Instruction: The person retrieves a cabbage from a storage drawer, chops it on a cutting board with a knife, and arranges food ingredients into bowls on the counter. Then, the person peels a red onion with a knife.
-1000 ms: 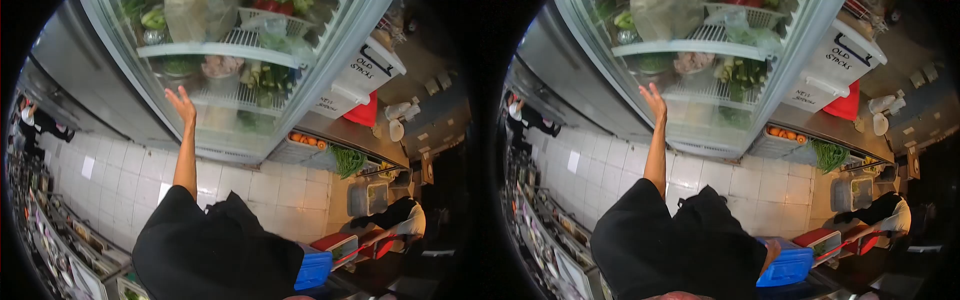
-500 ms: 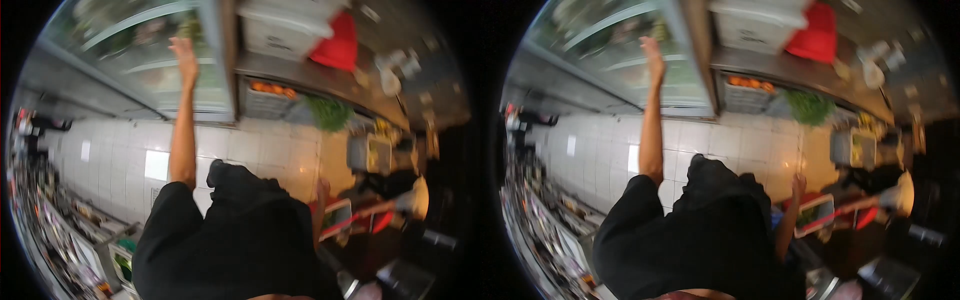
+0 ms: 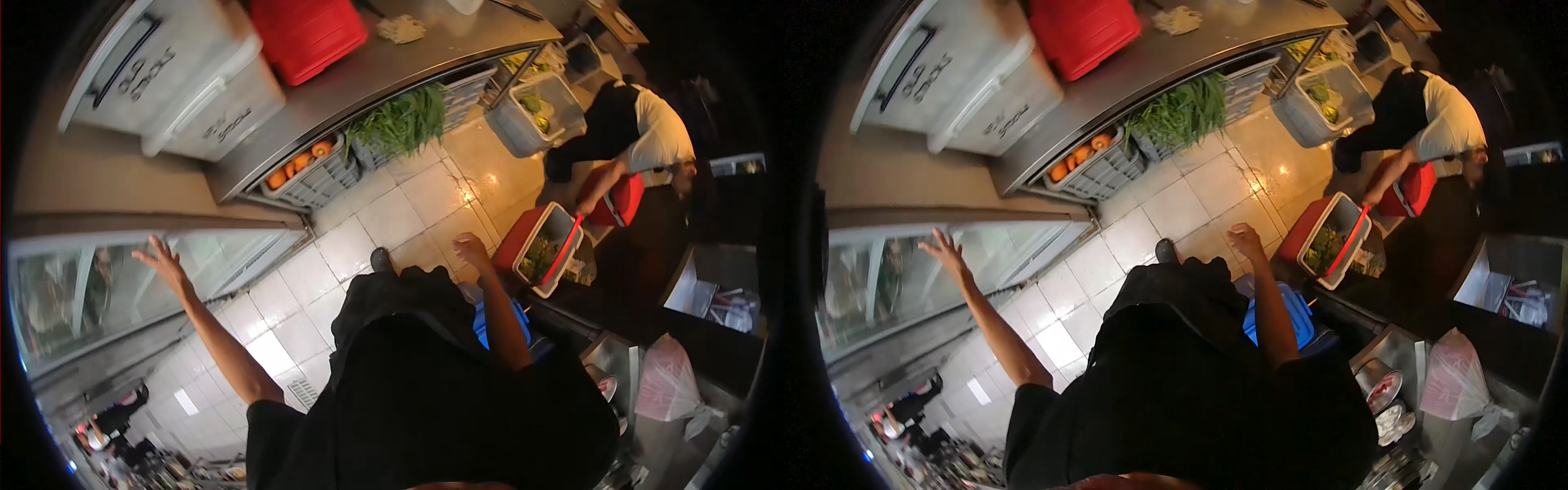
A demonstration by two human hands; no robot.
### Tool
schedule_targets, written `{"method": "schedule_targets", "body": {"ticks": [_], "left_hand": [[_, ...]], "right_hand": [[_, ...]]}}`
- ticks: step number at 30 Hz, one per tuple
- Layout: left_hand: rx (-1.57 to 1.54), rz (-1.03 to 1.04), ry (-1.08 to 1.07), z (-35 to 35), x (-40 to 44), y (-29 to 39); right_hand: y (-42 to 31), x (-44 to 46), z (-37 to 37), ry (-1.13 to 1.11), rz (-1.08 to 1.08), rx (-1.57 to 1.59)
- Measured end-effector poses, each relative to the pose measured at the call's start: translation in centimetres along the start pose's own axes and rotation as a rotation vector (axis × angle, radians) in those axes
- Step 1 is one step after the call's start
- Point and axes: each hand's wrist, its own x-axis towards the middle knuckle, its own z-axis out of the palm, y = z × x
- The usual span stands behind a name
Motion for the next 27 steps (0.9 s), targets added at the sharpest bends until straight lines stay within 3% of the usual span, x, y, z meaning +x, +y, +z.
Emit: {"method": "schedule_targets", "body": {"ticks": [4,7,8,9,10,11,12,13,15,17,19,21,23,25,27], "left_hand": [[0.003,0.066,0.047,1.6,-0.4,-0.9],[-0.091,0.120,0.217,5.1,-3.4,-0.6],[-0.106,0.221,0.286,6.2,-3.0,-4.1],[0.406,0.304,0.460,7.4,-3.8,-7.6],[-0.047,0.140,0.455,11.2,-6.7,-7.9],[-0.215,-0.029,0.462,14.2,-9.1,-9.4],[-0.435,-0.063,0.309,16.5,-10.5,-13.8],[-0.439,-0.467,0.255,19.4,-12.2,-11.7],[-0.493,-0.755,-0.001,24.0,-13.2,-20.2],[-0.730,-0.917,0.116,30.0,-13.6,-23.5],[-0.719,-0.961,0.155,35.4,-12.1,-26.6],[-0.776,-0.987,0.270,39.4,-10.1,-29.2],[-0.886,-0.969,0.362,41.9,-8.1,-30.8],[-0.933,-0.935,0.468,43.5,-6.1,-31.2],[-0.973,-0.903,0.562,43.4,-5.9,-32.5]], "right_hand": [[-2.1,1.3,0.5,-0.076,0.042,-0.094],[-1.9,3.9,2.0,-0.202,-0.063,-0.147],[-1.7,4.9,2.0,-0.221,-0.129,-0.132],[-2.7,4.9,1.9,-0.278,-0.135,-0.168],[-4.5,4.3,1.7,-0.286,-0.130,-0.201],[-6.5,4.8,1.5,-0.288,-0.141,-0.234],[-7.6,5.6,1.4,-0.316,-0.100,-0.190],[-8.1,6.0,1.2,-0.340,-0.044,-0.145],[-9.1,7.6,0.0,-0.410,-0.022,-0.250],[-8.6,9.8,-1.1,-0.468,-0.006,-0.453],[-4.6,14.0,-5.0,-0.549,-0.109,-0.587],[-4.5,15.6,-9.0,-0.515,0.014,-0.444],[-7.4,15.1,-12.1,-0.349,0.279,-0.369],[-6.3,15.3,-16.5,-0.260,0.289,-0.351],[-2.7,16.4,-21.2,-0.318,0.256,-0.472]]}}
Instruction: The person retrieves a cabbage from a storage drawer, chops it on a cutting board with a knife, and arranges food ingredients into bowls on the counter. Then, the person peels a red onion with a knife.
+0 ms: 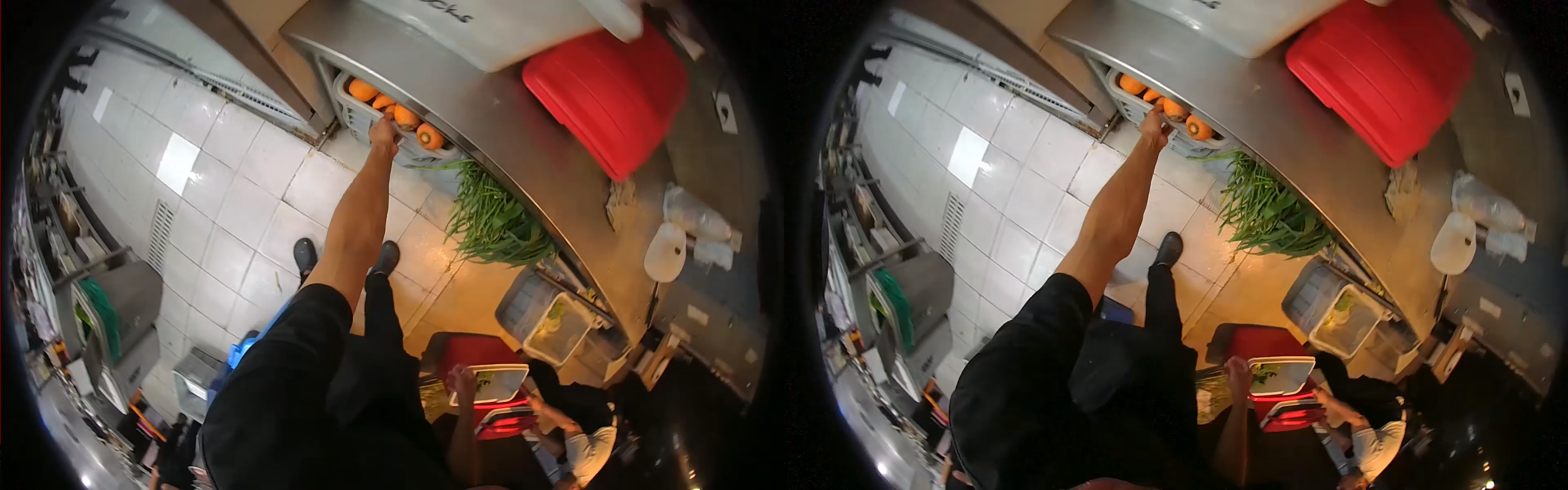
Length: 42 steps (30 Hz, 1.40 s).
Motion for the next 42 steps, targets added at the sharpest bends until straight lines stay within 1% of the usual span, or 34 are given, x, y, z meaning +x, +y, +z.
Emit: {"method": "schedule_targets", "body": {"ticks": [2,3,4,6,8,9,10,11,12,13,14,16,17,18,20,21,22,24,26,27,28,30,32,34,36,38,39,40,41,42], "left_hand": [[0.173,0.013,-0.132,-1.5,0.3,0.5],[0.255,0.061,-0.186,-1.6,0.0,1.0],[0.232,0.064,-0.192,-1.6,0.0,0.8],[0.335,0.156,-0.031,-0.6,0.6,0.6],[0.298,0.118,-0.036,-0.6,-2.5,1.3],[0.317,0.137,0.021,-0.7,-3.5,1.4],[0.335,0.164,0.078,-0.7,-4.0,1.8],[0.312,0.163,0.069,-0.8,-4.1,1.9],[0.356,0.210,0.124,-1.5,-4.4,1.5],[0.412,0.255,0.180,-2.3,-4.4,0.8],[0.417,0.250,0.173,-3.2,-3.8,0.0],[0.387,0.190,0.081,-5.8,-2.7,-1.8],[0.383,0.237,0.063,-7.1,-1.8,-3.2],[0.399,0.236,0.051,-8.5,-2.2,-3.8],[0.334,0.238,0.055,-11.5,-4.1,-4.1],[0.296,0.240,0.072,-12.8,-5.7,-3.6],[0.265,0.240,0.089,-14.4,-7.6,-2.8],[0.164,0.155,0.022,-17.2,-11.1,-1.0],[0.257,0.090,0.072,-20.5,-12.5,-1.0],[0.251,0.085,0.074,-22.2,-13.4,-1.2],[0.243,0.084,0.077,-23.7,-14.1,-1.1],[0.272,0.066,0.107,-26.5,-16.1,-0.4],[0.289,0.047,0.140,-28.5,-17.9,0.2],[0.296,0.042,0.138,-30.4,-19.5,0.9],[0.249,0.030,0.161,-32.5,-20.4,0.5],[0.278,0.053,0.165,-33.9,-20.7,0.6],[0.259,0.021,0.162,-33.9,-21.3,1.1],[0.239,-0.012,0.158,-34.2,-22.0,1.5],[0.297,-0.060,0.078,-35.0,-22.3,2.3],[0.306,-0.058,0.080,-35.7,-22.6,3.3]], "right_hand": [[2.0,-0.4,-0.9,0.014,0.113,-0.094],[2.7,-0.8,-1.3,0.024,0.101,-0.116],[2.7,-1.4,-1.2,-0.006,0.114,-0.137],[1.3,-1.3,0.9,-0.016,0.092,-0.161],[-0.3,-3.1,1.5,0.018,0.090,-0.208],[-1.2,-4.2,2.0,0.034,0.025,-0.217],[-2.4,-5.1,2.5,0.054,0.008,-0.227],[-3.1,-5.5,3.0,0.049,-0.031,-0.297],[-3.6,-6.1,3.6,0.041,-0.057,-0.364],[-3.9,-6.6,4.0,0.034,-0.107,-0.343],[-4.2,-6.6,4.6,0.040,-0.103,-0.338],[-4.8,-7.1,5.8,0.072,-0.092,-0.371],[-4.2,-6.8,5.8,0.078,-0.098,-0.357],[-3.8,-6.6,6.1,0.073,-0.129,-0.391],[-4.0,-7.0,7.4,0.053,-0.101,-0.399],[-4.3,-7.0,8.3,0.027,-0.142,-0.402],[-4.5,-6.8,9.5,0.023,-0.134,-0.378],[-5.4,-5.7,11.4,-0.028,-0.085,-0.312],[-7.3,-3.7,14.3,-0.139,-0.283,-0.202],[-8.0,-2.4,15.6,-0.126,-0.342,-0.274],[-9.2,-0.8,17.1,-0.115,-0.405,-0.347],[-16.7,-2.8,21.8,-0.104,-0.502,-0.251],[-20.0,-1.7,23.7,-0.091,-0.588,-0.298],[-23.6,-0.3,25.4,-0.008,-0.690,-0.151],[-30.0,0.3,26.8,0.096,-0.730,-0.278],[-35.5,3.7,29.1,0.020,-0.771,-0.158],[-36.6,8.1,30.1,0.007,-0.853,-0.175],[-39.0,9.8,31.4,0.024,-0.870,-0.287],[-41.4,11.4,32.7,0.043,-0.889,-0.398],[-43.1,14.5,34.0,0.045,-0.837,-0.458]]}}
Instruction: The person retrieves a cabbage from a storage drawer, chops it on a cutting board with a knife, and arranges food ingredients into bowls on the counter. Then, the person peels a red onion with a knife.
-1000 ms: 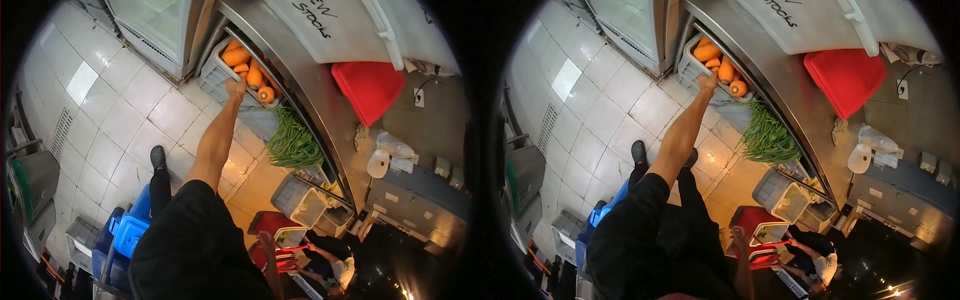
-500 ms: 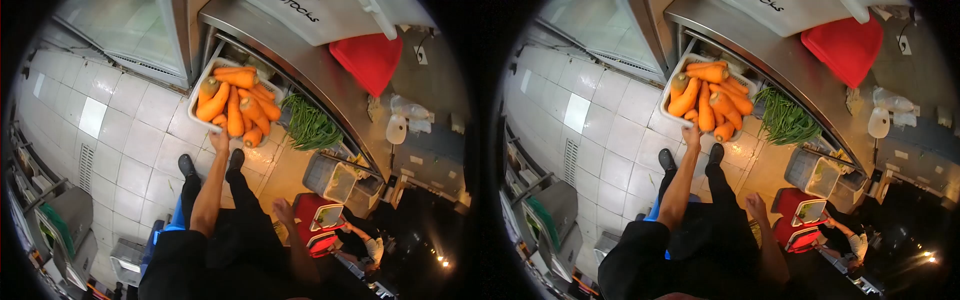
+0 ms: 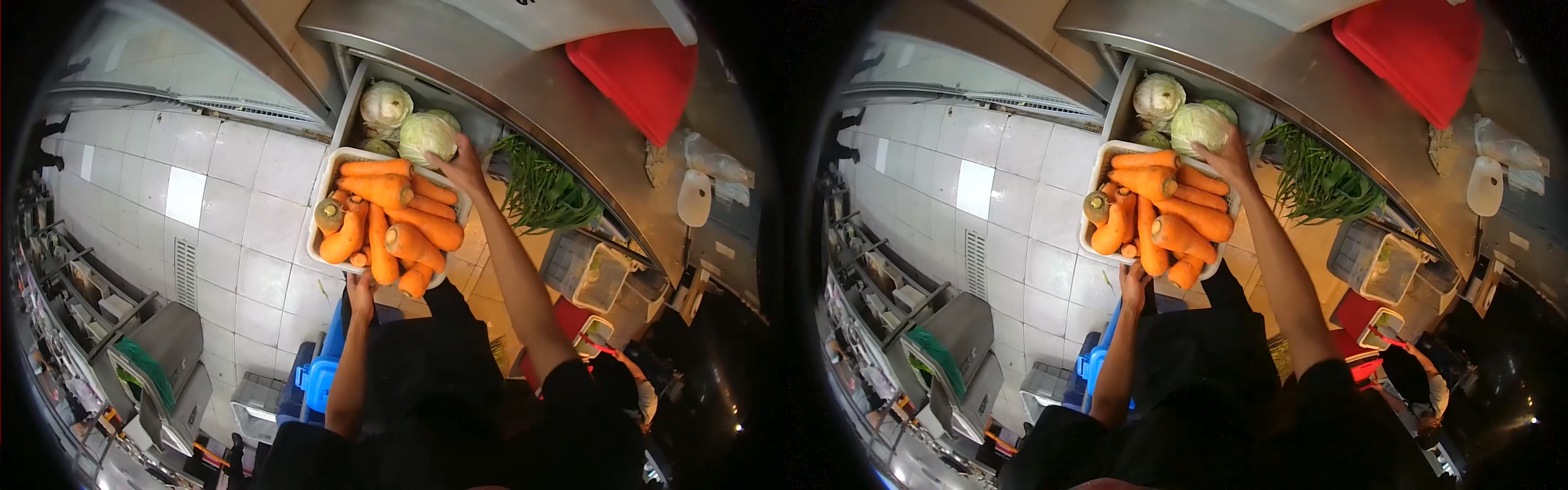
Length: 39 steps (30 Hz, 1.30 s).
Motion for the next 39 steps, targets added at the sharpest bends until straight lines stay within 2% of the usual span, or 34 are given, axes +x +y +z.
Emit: {"method": "schedule_targets", "body": {"ticks": [2,3,5,6,8,10,12,13,14,16,17,18,19,21,22,24,26,27,29,30,32,33,34,36,37,39], "left_hand": [[0.188,-0.186,-0.128,-1.8,-1.2,1.8],[0.199,-0.187,-0.125,-3.2,-2.0,3.0],[0.639,-0.273,-0.298,-5.0,-3.5,6.1],[0.651,-0.275,-0.290,-4.5,-4.1,8.2],[0.587,-0.283,-0.381,-2.6,-6.2,12.8],[0.595,-0.085,-0.474,0.5,-6.5,16.4],[0.437,0.123,-0.409,6.4,-5.9,19.0],[0.469,0.244,-0.364,10.5,-4.9,19.8],[0.643,0.533,-0.319,14.9,-3.3,20.4],[0.796,0.537,-0.399,22.9,0.7,20.9],[1.070,0.775,-0.409,25.5,5.2,20.0],[1.347,0.736,-0.328,28.0,9.8,18.9],[1.569,0.600,-0.467,30.1,15.9,17.9],[1.781,0.460,-0.599,31.2,20.5,15.3],[1.533,0.165,-0.455,32.0,20.4,13.8],[1.280,-0.106,-0.367,33.0,19.9,13.7],[1.271,-0.155,-0.470,32.3,18.5,14.4],[1.276,-0.150,-0.457,32.1,18.3,14.6],[1.109,-0.012,-0.347,31.6,17.3,14.5],[1.106,-0.012,-0.347,31.3,16.8,14.4],[1.055,0.291,-0.322,31.4,9.2,17.5],[1.081,0.550,-0.325,30.4,7.6,16.8],[1.099,0.799,-0.315,29.2,5.5,15.6],[1.257,1.049,-0.230,27.2,0.1,14.0],[1.274,1.076,-0.217,26.3,-2.7,13.6],[1.287,1.109,-0.190,25.4,-5.4,14.4]], "right_hand": [[2.4,4.9,2.1,-0.034,0.055,-0.048],[3.4,6.6,2.9,-0.088,0.163,0.018],[2.9,7.4,2.3,-0.251,0.293,0.192],[1.3,7.0,1.0,-0.356,0.328,0.295],[4.7,8.6,2.1,-0.380,0.500,0.385],[3.0,7.7,0.5,-0.396,0.565,0.451],[4.5,8.3,0.9,-0.448,0.524,0.599],[6.5,9.1,2.7,-0.451,0.544,0.667],[7.1,9.2,3.0,-0.457,0.548,0.673],[7.8,8.8,3.3,-0.464,0.701,0.850],[7.3,8.7,3.2,-0.465,0.699,0.856],[6.4,8.3,2.8,-0.403,0.755,0.861],[5.8,7.8,2.6,-0.341,0.811,0.864],[6.1,7.4,2.6,-0.366,0.805,0.886],[6.3,7.9,2.7,-0.395,0.796,0.897],[8.0,8.6,4.3,-0.379,0.797,0.993],[6.3,7.4,3.7,-0.274,0.658,1.054],[5.3,7.0,3.4,-0.284,0.653,1.062],[5.0,6.0,2.9,0.062,0.339,0.717],[4.7,5.1,2.8,0.060,0.338,0.715],[4.0,4.2,2.3,0.168,0.108,1.243],[3.4,3.8,1.9,0.140,0.160,1.466],[2.5,2.5,1.1,0.122,0.160,1.452],[-0.5,0.1,-0.6,-0.052,0.314,1.642],[-0.4,-1.0,-0.8,-0.066,0.305,1.633],[0.5,-2.3,0.0,-0.204,0.379,1.829]]}}
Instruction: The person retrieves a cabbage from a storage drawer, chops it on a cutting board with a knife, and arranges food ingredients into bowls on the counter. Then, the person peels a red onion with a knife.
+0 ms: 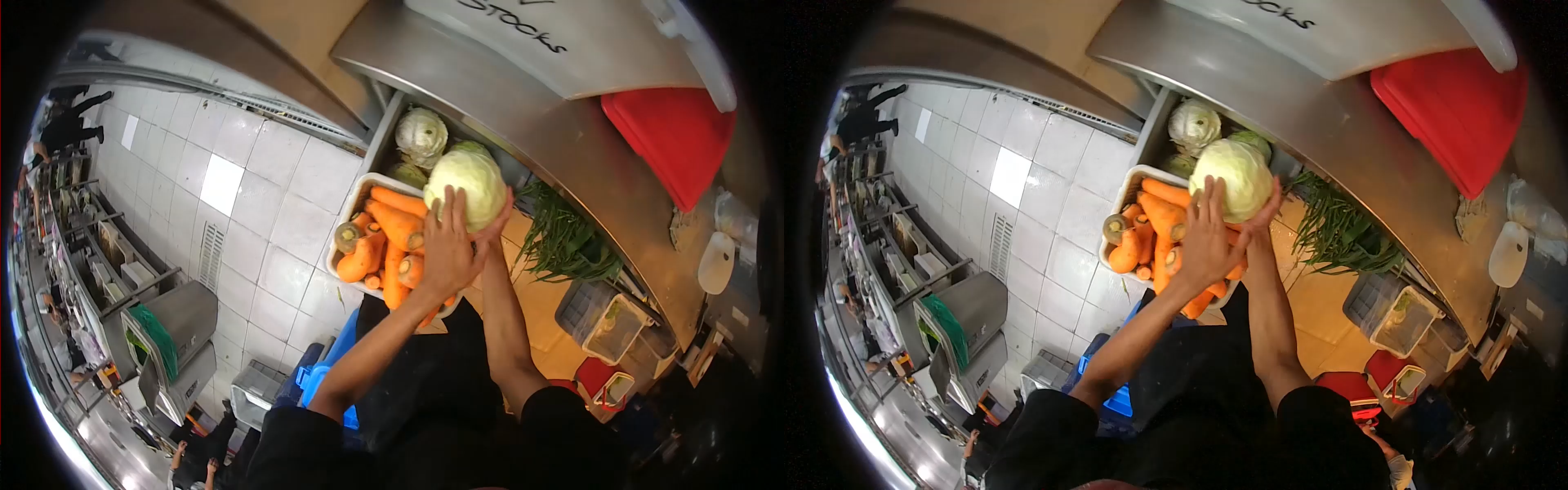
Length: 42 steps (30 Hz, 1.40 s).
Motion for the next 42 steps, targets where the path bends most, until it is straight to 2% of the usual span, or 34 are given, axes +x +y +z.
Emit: {"method": "schedule_targets", "body": {"ticks": [3,5,6,8,12,14,15,16,17,19,20,21,22,23,24,25,27,29,31,34,37,38,40,42], "left_hand": [[-0.191,0.110,0.083,-1.4,-0.8,-0.3],[-0.607,0.145,0.127,-2.0,-1.3,-1.3],[-0.582,0.032,0.242,-3.4,-1.5,-1.0],[-0.636,-0.119,0.306,-5.4,-2.4,-2.1],[-0.896,-0.223,0.212,-9.6,-6.0,-3.4],[-1.169,-0.301,0.033,-12.2,-8.7,-3.3],[-1.174,-0.285,0.034,-13.7,-9.6,-3.3],[-1.324,-0.336,-0.059,-15.7,-10.4,-3.3],[-1.467,-0.389,-0.152,-17.8,-11.3,-3.4],[-1.734,-0.465,-0.171,-22.2,-12.1,-4.0],[-1.813,-0.443,-0.095,-23.6,-11.9,-5.2],[-1.889,-0.431,-0.012,-24.6,-12.1,-6.9],[-1.947,-0.600,-0.068,-26.3,-13.1,-9.7],[-2.132,-0.628,-0.122,-29.0,-13.7,-12.7],[-2.193,-0.535,-0.076,-30.9,-14.5,-15.1],[-2.243,-0.437,-0.041,-32.9,-15.3,-17.5],[-2.150,-0.443,0.086,-36.8,-17.2,-20.4],[-2.073,-0.414,0.177,-39.4,-18.1,-23.3],[-2.213,-0.310,0.407,-40.7,-18.5,-26.0],[-2.076,-0.483,0.410,-42.2,-21.0,-30.1],[-1.884,-0.642,0.295,-43.1,-22.0,-34.8],[-1.829,-0.685,0.279,-43.5,-22.8,-36.2],[-1.756,-0.744,0.252,-43.9,-23.3,-38.4],[-1.681,-0.808,0.252,-44.6,-24.6,-40.5]], "right_hand": [[0.5,-0.8,-0.8,-0.128,0.041,0.109],[0.7,-0.9,-1.2,-0.237,-0.015,0.131],[0.7,-1.2,-0.8,-0.294,-0.041,0.138],[0.6,-2.2,-0.4,-0.390,-0.091,0.149],[1.2,-6.0,1.9,-0.517,-0.155,0.179],[2.8,-9.8,3.7,-0.488,-0.175,0.220],[4.1,-11.7,4.7,-0.364,-0.155,0.256],[5.5,-13.4,5.9,-0.242,-0.130,0.295],[6.8,-15.5,8.0,-0.257,-0.127,0.297],[8.5,-18.2,14.7,-0.531,-0.225,0.055],[9.4,-17.9,17.1,-0.694,-0.362,-0.331],[10.4,-17.7,19.9,-0.713,-0.336,-0.319],[11.6,-17.9,22.8,-0.984,-0.361,-0.534],[13.0,-18.6,25.1,-1.264,-0.377,-0.741],[15.0,-19.9,26.9,-1.155,-0.306,-0.757],[16.7,-20.3,28.9,-1.192,-0.288,-0.726],[19.2,-22.0,31.2,-0.871,-0.286,-0.817],[22.1,-22.6,32.8,-0.844,-0.248,-0.894],[25.6,-23.4,34.3,-0.785,-0.141,-1.067],[32.1,-22.4,33.7,-0.886,0.052,-1.293],[39.2,-22.8,35.3,-0.921,0.215,-1.141],[41.9,-23.0,35.5,-0.949,0.164,-1.056],[46.2,-21.2,35.7,-1.080,0.171,-1.091],[48.5,-21.0,36.2,-1.140,0.292,-1.202]]}}
